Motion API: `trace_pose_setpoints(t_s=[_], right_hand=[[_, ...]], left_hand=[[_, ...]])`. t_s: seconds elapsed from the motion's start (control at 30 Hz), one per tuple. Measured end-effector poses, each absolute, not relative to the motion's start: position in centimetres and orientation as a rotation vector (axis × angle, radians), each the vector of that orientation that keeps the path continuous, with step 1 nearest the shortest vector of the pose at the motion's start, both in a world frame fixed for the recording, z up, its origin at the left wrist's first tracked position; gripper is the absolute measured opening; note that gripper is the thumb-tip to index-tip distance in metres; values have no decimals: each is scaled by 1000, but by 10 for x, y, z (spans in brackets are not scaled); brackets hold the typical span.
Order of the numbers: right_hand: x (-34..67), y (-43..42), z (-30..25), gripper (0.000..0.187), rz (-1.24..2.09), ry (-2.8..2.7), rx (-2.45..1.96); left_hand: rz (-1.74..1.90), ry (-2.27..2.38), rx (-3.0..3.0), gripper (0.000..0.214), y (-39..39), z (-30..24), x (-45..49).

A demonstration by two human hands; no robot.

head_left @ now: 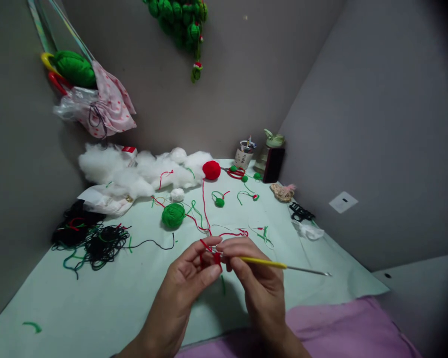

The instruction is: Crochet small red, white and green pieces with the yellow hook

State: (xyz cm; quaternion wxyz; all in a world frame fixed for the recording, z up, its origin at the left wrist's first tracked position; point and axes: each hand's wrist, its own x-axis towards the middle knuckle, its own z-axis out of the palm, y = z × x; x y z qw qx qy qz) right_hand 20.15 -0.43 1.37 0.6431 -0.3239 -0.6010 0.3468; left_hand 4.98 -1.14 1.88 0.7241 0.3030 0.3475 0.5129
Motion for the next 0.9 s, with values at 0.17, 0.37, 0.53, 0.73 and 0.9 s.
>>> trace_pose_setpoints(t_s=[0.17, 0.37, 0.53, 0.73, 0.9], right_hand=[[202, -8, 16, 19, 678, -1473, -780], [203, -17, 3, 46, 108, -1822, -865], [208, -13, 2, 30, 501, -1484, -828], [210, -6, 5, 15, 907, -1193, -735], [205, -3, 4, 13, 926, -1256, -756]], left_hand=[[1154, 833, 735, 36, -10, 16, 49], [1135, 727, 519, 55, -8, 18, 56], [1081, 684, 366, 52, -5, 18, 52], [1077, 686, 418, 45, -5, 21, 52], [1109, 679, 587, 36, -10, 20, 57]])
